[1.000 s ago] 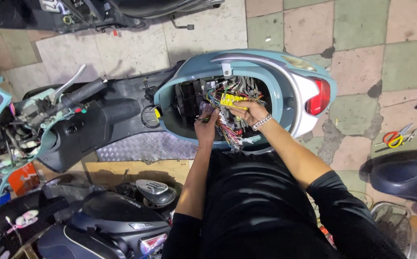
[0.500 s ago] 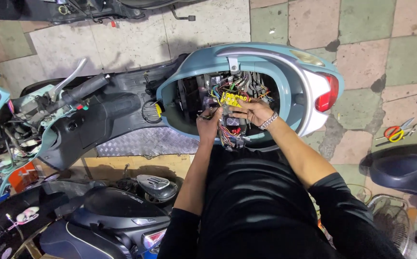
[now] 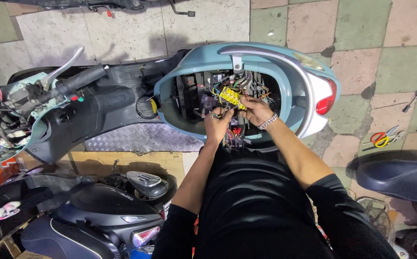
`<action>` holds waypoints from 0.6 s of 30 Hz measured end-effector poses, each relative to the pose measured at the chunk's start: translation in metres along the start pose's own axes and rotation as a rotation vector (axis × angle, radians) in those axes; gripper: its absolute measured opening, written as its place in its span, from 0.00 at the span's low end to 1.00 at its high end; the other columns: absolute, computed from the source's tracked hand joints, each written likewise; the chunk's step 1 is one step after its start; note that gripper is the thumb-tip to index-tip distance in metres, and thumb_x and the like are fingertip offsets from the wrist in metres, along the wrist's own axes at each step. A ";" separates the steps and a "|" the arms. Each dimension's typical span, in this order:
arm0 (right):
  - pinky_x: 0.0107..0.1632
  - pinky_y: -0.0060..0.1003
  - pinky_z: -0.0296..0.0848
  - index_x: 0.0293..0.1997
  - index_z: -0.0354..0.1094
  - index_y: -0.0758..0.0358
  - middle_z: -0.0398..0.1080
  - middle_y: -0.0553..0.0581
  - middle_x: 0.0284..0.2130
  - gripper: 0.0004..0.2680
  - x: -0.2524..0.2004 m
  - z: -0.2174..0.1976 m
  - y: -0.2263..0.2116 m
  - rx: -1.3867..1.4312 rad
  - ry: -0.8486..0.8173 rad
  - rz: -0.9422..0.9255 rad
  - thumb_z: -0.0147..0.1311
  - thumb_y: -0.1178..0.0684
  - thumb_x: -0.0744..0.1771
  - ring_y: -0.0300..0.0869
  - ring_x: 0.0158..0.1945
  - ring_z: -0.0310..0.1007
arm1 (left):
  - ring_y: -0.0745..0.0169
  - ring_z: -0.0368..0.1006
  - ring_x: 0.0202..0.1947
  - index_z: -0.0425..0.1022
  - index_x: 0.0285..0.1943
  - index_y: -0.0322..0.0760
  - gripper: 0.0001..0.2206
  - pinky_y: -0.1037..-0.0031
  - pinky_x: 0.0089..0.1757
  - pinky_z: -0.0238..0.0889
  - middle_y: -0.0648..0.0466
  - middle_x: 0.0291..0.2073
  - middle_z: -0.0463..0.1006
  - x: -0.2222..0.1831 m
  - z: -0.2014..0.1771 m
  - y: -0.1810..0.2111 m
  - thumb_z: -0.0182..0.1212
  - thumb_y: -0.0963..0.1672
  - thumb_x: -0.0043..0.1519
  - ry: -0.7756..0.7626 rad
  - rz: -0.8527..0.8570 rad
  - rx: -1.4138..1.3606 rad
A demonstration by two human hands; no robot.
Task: Connecting a wiring harness to an electronic controller and installing it into the body of a scooter.
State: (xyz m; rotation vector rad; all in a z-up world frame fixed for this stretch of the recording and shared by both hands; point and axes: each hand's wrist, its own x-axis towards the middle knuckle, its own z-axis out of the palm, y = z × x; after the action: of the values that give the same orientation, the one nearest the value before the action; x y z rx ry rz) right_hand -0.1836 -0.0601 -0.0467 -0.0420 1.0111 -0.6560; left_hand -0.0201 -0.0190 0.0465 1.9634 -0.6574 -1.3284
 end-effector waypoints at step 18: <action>0.29 0.33 0.72 0.54 0.69 0.67 0.66 0.51 0.23 0.14 -0.052 0.048 -0.036 -0.154 0.028 -0.039 0.56 0.46 0.70 0.35 0.24 0.68 | 0.68 0.70 0.14 0.82 0.30 0.36 0.08 0.76 0.22 0.66 0.50 0.15 0.76 0.000 0.001 0.001 0.72 0.46 0.54 0.002 -0.053 0.019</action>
State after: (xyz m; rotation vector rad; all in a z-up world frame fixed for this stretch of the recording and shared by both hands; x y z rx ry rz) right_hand -0.1815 -0.0742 0.0315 -0.1884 1.0891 -0.6145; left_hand -0.0216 -0.0197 0.0471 2.0099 -0.6237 -1.3562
